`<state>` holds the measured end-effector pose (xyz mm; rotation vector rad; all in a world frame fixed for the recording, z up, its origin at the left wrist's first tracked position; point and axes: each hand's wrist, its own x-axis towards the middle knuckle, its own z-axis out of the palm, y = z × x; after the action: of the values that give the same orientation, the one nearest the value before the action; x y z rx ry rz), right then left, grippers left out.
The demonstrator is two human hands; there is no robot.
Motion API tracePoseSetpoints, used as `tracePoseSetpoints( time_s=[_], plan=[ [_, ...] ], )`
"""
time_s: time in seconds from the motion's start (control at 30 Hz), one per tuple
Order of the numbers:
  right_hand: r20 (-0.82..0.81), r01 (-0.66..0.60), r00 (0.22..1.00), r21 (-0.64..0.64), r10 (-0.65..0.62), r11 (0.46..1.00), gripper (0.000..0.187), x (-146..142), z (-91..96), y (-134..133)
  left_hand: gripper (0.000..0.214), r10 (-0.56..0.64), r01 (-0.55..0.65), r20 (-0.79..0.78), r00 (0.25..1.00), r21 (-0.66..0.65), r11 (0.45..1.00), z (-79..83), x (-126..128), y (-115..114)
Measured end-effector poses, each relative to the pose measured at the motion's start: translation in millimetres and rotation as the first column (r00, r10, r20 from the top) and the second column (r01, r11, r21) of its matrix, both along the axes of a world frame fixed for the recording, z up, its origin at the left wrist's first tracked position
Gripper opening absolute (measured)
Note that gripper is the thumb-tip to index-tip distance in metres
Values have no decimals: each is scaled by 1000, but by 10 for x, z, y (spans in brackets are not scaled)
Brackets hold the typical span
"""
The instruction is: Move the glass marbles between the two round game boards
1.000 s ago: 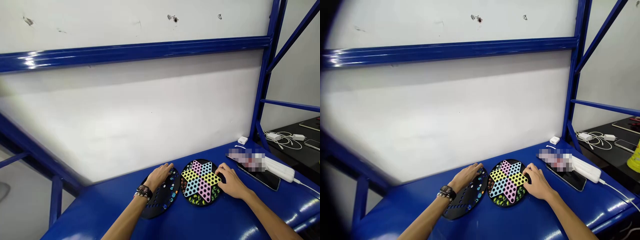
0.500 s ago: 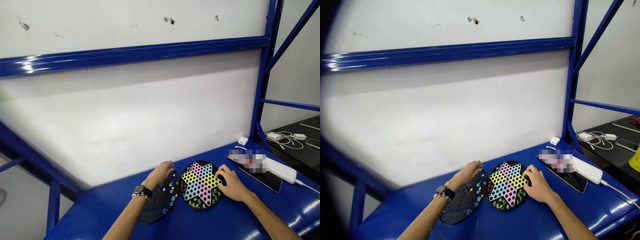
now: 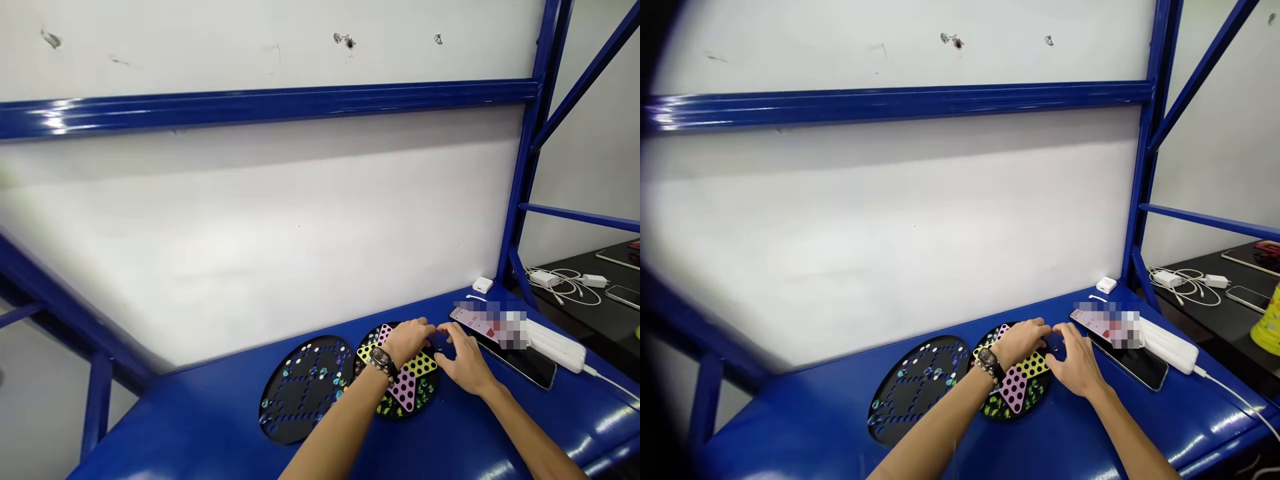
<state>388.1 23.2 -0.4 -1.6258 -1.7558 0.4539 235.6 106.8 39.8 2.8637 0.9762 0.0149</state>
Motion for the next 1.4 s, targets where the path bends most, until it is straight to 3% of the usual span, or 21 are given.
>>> tracePoseSetpoints(
  time_s=[0.17,0.27,0.4,0.57,0.7,0.77,0.87,0.93,1.0,1.13,1.27,1.4],
  plan=[
    [71,5,997,-77,1,997,21,5,-119,34,30,69,-64,124,990,-45,997,107,-377,23],
    [201,-19,979,-26,24,999,26,0,-238,47,28,171,-151,260,950,-93,984,207,-812,-29],
    [401,22,915,38,-35,999,24,0,-329,65,27,324,-305,313,893,-109,946,264,-1535,-210],
    [496,72,866,-8,-59,997,22,4,-370,103,31,519,-498,337,785,-153,853,114,-2384,-506],
    [455,85,887,3,-77,996,19,28,-353,144,37,604,-580,325,728,-180,795,-65,-2808,-726],
    [352,87,932,14,-86,996,17,27,-296,187,39,629,-607,333,702,-182,774,-128,-2927,-809],
    [27,97,995,67,-99,993,19,-58,-165,308,38,668,-661,377,642,-170,731,-182,-3044,-867],
    [-199,137,973,105,-114,985,23,-176,-90,419,38,690,-694,407,598,-166,700,-199,-3112,-865],
    [-322,161,939,111,-118,981,25,-312,-54,522,39,717,-729,428,551,-172,663,-214,-3184,-848],
    [-252,126,963,119,-92,985,28,-475,-95,603,43,763,-748,393,513,-230,622,-264,-3319,-838],
    [-145,54,989,102,-39,993,28,-413,-148,527,41,730,-676,286,621,-275,683,-308,-3338,-879],
    [-140,52,989,90,-39,995,31,-279,-179,445,36,706,-678,179,685,-197,708,-263,-3222,-881]
  ],
)
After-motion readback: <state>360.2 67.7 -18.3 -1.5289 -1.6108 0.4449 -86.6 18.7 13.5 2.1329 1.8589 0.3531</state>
